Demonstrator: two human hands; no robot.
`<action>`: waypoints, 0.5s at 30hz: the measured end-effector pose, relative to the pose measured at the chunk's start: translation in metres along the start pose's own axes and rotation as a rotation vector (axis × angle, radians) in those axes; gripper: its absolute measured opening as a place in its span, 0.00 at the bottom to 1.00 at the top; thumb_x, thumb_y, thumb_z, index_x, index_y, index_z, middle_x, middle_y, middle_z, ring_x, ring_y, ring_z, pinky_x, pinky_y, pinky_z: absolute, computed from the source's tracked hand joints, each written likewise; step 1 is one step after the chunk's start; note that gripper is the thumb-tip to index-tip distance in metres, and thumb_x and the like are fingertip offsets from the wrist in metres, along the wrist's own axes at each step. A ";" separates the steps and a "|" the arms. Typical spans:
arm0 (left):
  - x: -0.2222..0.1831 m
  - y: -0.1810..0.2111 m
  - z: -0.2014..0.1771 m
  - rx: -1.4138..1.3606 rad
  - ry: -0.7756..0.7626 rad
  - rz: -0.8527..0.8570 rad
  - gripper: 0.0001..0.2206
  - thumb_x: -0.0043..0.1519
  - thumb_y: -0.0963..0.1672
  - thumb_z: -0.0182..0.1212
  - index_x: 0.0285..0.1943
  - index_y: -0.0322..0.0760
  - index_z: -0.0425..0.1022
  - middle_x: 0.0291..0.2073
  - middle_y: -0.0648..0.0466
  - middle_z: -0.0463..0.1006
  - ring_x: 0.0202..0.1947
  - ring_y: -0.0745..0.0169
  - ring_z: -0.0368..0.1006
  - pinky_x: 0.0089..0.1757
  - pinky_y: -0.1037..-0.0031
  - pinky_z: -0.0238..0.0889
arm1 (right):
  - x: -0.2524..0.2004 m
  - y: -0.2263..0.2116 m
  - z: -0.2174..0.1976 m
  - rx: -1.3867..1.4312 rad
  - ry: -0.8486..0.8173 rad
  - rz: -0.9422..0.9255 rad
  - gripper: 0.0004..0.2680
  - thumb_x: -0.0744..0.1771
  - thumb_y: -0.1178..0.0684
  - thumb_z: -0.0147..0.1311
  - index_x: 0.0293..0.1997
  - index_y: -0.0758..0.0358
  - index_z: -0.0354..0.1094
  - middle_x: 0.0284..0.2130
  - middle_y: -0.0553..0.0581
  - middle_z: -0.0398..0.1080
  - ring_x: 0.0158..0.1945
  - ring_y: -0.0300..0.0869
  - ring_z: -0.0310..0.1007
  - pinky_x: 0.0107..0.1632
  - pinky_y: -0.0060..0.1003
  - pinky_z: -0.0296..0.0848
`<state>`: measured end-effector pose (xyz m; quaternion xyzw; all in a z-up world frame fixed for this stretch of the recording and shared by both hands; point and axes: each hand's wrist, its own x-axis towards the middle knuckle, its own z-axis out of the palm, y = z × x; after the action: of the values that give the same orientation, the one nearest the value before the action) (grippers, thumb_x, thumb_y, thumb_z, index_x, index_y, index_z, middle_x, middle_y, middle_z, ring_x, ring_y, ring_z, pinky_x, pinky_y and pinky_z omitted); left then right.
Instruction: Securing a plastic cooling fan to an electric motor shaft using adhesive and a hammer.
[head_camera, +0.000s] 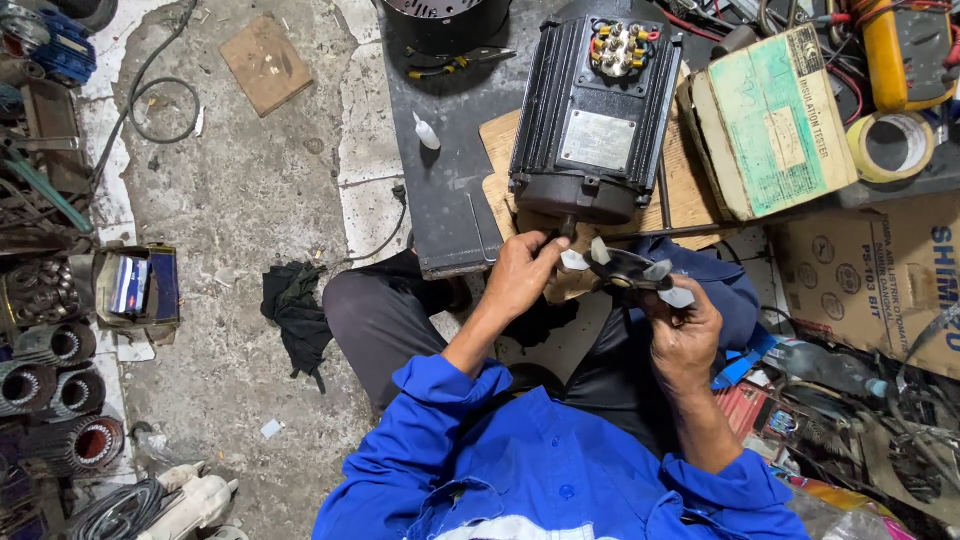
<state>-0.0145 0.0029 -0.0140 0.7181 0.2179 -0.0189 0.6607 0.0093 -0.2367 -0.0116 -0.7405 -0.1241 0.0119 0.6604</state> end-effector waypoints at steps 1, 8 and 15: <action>-0.001 0.001 0.001 0.000 0.001 -0.001 0.18 0.64 0.51 0.61 0.27 0.35 0.80 0.17 0.50 0.80 0.22 0.60 0.78 0.32 0.71 0.70 | 0.001 -0.002 0.001 0.001 -0.001 0.000 0.06 0.67 0.66 0.59 0.46 0.72 0.68 0.39 0.62 0.74 0.50 0.39 0.69 0.50 0.43 0.75; 0.000 0.004 0.000 0.035 0.011 -0.004 0.20 0.64 0.53 0.61 0.26 0.36 0.78 0.14 0.50 0.77 0.21 0.58 0.75 0.31 0.69 0.68 | 0.005 -0.007 0.010 -0.004 -0.064 -0.018 0.06 0.67 0.65 0.60 0.45 0.73 0.69 0.38 0.65 0.74 0.49 0.41 0.71 0.50 0.46 0.74; 0.004 -0.005 -0.002 0.036 -0.009 0.032 0.18 0.65 0.52 0.61 0.28 0.36 0.79 0.15 0.49 0.77 0.22 0.58 0.74 0.33 0.69 0.68 | 0.006 -0.007 0.016 0.016 -0.096 -0.022 0.06 0.66 0.65 0.60 0.45 0.73 0.68 0.39 0.66 0.74 0.49 0.42 0.70 0.53 0.47 0.73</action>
<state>-0.0134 0.0064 -0.0199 0.7333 0.2030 -0.0159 0.6487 0.0112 -0.2188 -0.0064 -0.7324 -0.1635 0.0412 0.6596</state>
